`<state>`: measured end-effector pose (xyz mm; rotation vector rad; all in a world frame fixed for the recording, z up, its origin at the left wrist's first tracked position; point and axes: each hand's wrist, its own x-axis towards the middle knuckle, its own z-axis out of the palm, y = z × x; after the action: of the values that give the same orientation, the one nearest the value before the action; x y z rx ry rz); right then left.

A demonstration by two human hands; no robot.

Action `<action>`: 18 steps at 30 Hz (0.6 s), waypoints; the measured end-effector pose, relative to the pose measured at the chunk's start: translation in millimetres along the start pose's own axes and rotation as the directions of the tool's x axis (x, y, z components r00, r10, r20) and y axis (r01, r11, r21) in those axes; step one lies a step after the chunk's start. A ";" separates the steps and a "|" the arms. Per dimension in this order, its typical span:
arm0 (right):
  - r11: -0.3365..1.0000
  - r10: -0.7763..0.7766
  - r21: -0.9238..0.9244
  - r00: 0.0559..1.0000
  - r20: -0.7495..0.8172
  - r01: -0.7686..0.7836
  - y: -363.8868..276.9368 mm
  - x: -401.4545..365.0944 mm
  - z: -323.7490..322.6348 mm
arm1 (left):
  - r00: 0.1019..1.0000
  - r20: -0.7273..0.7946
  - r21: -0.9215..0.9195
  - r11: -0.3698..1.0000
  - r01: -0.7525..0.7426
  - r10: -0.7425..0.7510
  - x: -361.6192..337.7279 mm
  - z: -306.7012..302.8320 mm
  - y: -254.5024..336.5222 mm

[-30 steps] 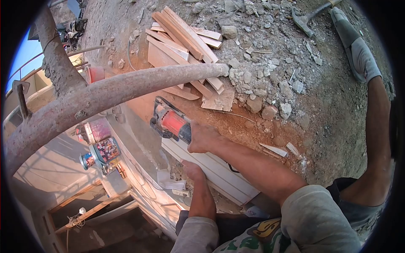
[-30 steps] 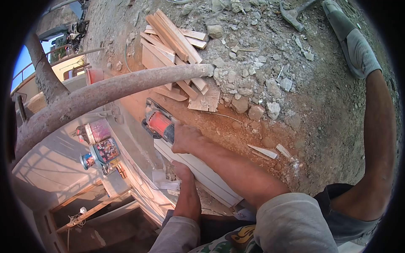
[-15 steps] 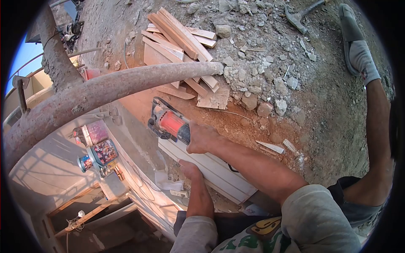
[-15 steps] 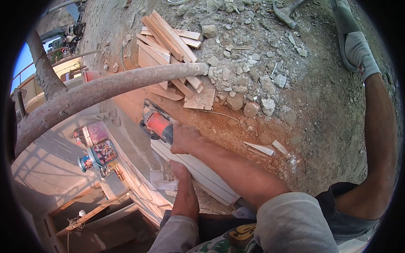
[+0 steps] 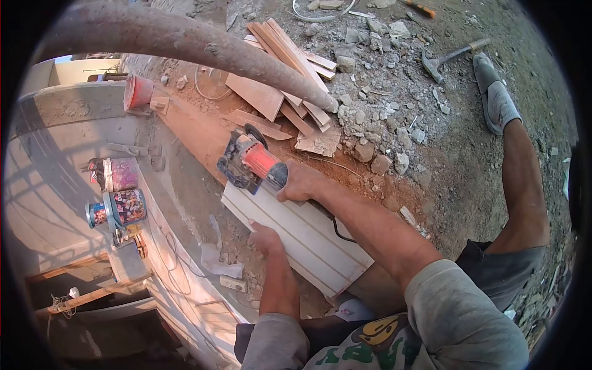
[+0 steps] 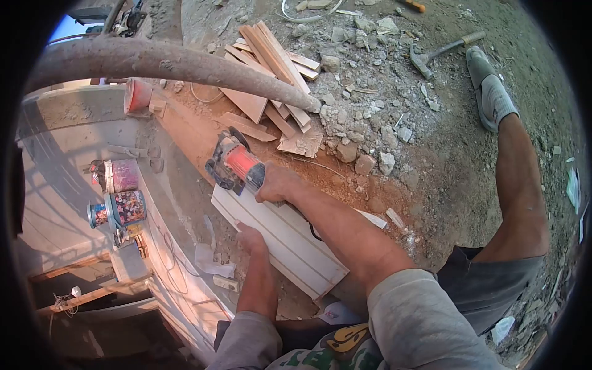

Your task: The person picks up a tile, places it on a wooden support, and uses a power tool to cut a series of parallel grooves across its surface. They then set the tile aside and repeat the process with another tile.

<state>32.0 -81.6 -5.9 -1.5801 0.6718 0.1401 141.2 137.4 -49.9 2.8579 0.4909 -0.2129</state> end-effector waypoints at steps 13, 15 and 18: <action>0.997 0.001 -0.080 0.998 -0.058 -0.006 2.7 11.2 12.3 | 0.954 0.052 -0.442 0.864 -0.242 0.294 34.0 18.4 -32.0; 0.998 -0.009 -0.061 0.997 -0.079 0.004 2.0 9.0 11.8 | 0.936 0.093 -0.607 0.764 -0.218 0.340 27.8 14.1 -32.5; 0.998 -0.040 -0.041 0.997 -0.068 0.037 1.8 2.5 10.0 | 0.936 0.104 -0.590 0.779 -0.214 0.336 28.3 12.4 -30.8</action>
<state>36.2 -72.9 -10.2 -1.6411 0.6953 0.0713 155.7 171.2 -73.2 2.2407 0.0592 -0.2512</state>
